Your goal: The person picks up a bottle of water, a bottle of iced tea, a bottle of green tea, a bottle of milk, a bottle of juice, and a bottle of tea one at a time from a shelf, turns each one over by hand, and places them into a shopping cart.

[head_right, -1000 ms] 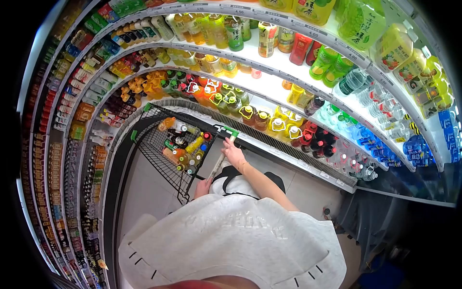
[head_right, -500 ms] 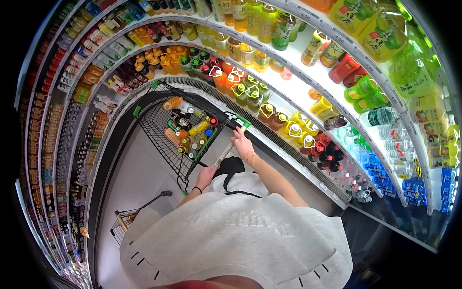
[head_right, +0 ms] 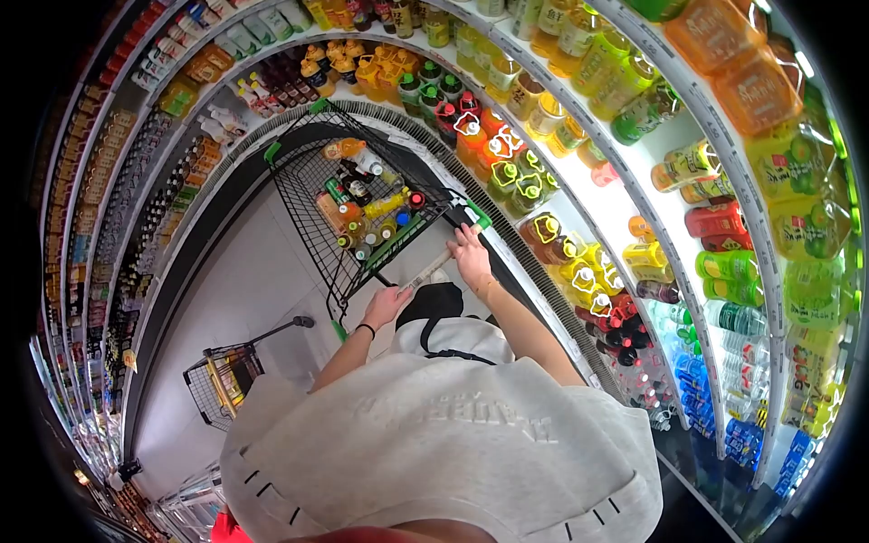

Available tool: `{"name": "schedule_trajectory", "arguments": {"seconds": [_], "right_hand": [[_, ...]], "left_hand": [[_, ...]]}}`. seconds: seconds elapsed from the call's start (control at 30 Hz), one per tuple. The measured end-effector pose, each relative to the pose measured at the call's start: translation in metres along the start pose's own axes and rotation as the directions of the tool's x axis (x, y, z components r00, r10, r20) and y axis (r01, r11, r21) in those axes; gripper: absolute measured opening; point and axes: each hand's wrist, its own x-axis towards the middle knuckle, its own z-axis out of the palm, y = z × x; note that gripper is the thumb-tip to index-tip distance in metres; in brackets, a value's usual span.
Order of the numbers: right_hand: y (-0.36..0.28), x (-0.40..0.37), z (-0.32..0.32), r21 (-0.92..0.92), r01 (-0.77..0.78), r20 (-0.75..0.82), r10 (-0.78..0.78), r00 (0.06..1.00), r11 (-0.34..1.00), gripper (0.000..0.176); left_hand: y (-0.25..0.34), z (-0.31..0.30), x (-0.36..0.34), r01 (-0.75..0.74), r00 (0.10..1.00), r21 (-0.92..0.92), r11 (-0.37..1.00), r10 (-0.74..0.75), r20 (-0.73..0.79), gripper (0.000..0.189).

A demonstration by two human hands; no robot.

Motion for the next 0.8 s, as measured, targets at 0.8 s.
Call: {"name": "schedule_trajectory", "arguments": {"seconds": [0.8], "right_hand": [[-0.025,0.057,-0.002,0.031,0.089,0.033,-0.090,0.995,0.996,0.026]], "left_hand": [[-0.005,-0.057,0.020,0.133,0.990,0.130,0.983,-0.137,0.018,0.068]]}}
